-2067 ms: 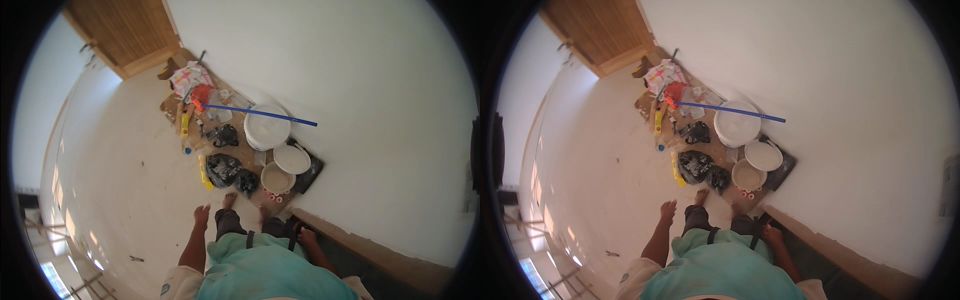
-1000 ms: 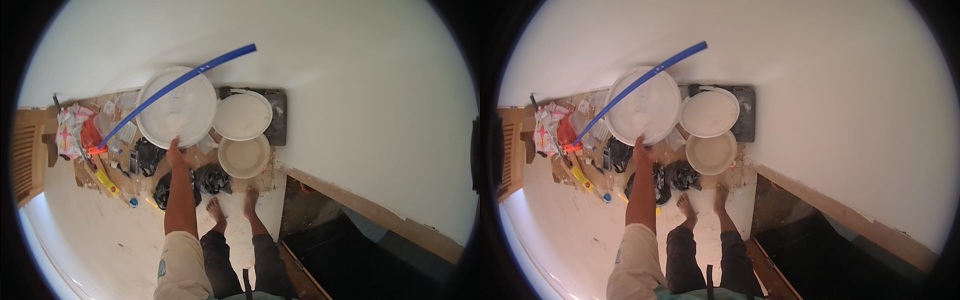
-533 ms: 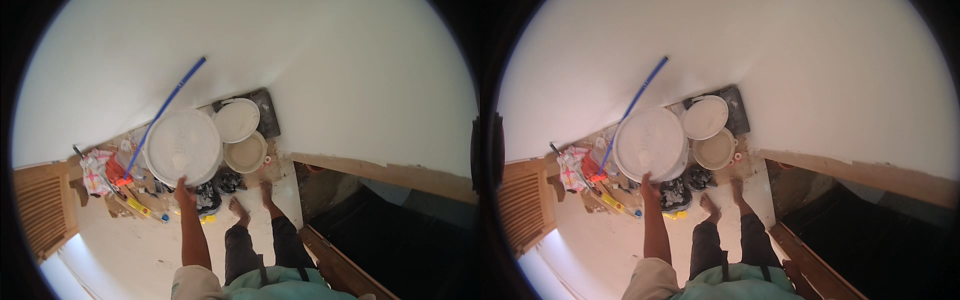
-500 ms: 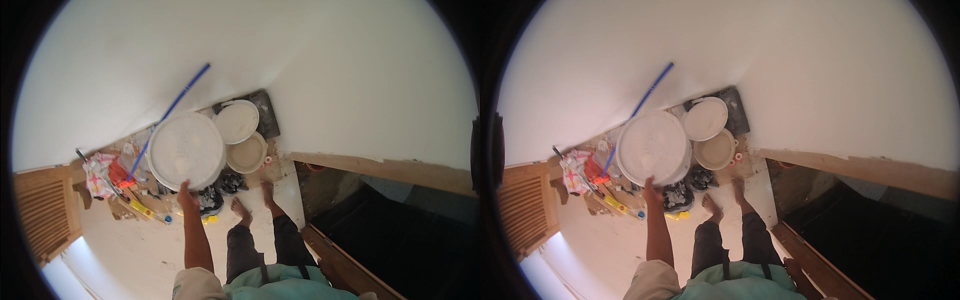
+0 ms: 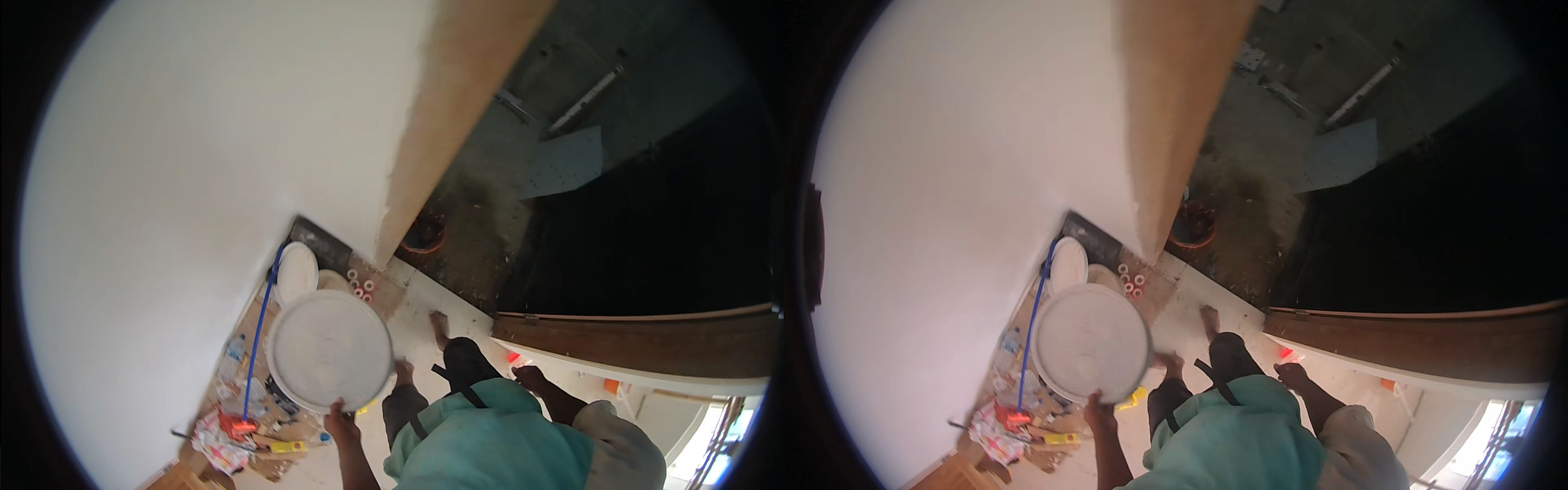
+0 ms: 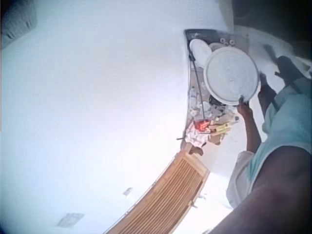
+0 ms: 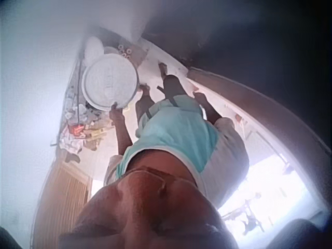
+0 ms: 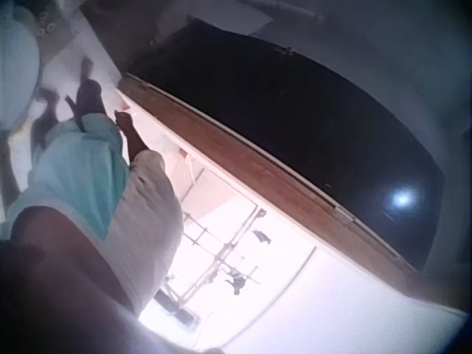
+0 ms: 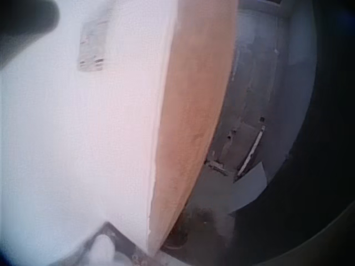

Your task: The person assists in installing wall tiles by handing a large white tile to a coworker, applying adhesive to the wall with a trowel, and wiping the installed tiles with a cloth. The person also retrieves a bucket and a cloth from another room to support the tiling process.

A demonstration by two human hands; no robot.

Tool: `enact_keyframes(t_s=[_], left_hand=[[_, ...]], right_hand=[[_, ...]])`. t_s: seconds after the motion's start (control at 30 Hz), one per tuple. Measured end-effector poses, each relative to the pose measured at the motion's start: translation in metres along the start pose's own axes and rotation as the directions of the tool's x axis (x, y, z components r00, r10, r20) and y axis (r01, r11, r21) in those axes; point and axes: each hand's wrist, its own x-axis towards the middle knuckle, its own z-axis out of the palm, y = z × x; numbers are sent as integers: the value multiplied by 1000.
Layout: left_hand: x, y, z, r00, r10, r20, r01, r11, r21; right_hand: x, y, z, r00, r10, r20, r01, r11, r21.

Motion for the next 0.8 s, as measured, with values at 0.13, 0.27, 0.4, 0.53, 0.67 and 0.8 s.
enact_keyframes(t_s=[0.13, 0.27, 0.4, 0.53, 0.67, 0.8], left_hand=[[-50, -37, 51, 995, 3, 102, -22, 981, 192], [-85, -84, 128, 973, -104, 206, 20, 927, 374], [-111, -125, 243, 944, -181, 275, 6, 845, 535], [-138, -167, 344, 884, -239, 402, 9, 868, 496], [-140, -175, 416, 811, -194, 552, -124, 865, 486], [-127, -193, 507, 791, -165, 589, -297, 738, 606]], right_hand=[[34, -29, -28, 996, 90, -28, -71, 912, 405], [68, -74, -75, 997, -82, 4, 59, 746, 663], [100, -123, -164, 988, -149, 28, 54, 521, 852], [119, -146, -264, 961, -277, -16, 126, 382, 916], [117, -162, -349, 935, -330, -132, 293, 504, 813], [154, -175, -435, 945, -293, -145, 275, 475, 836]])
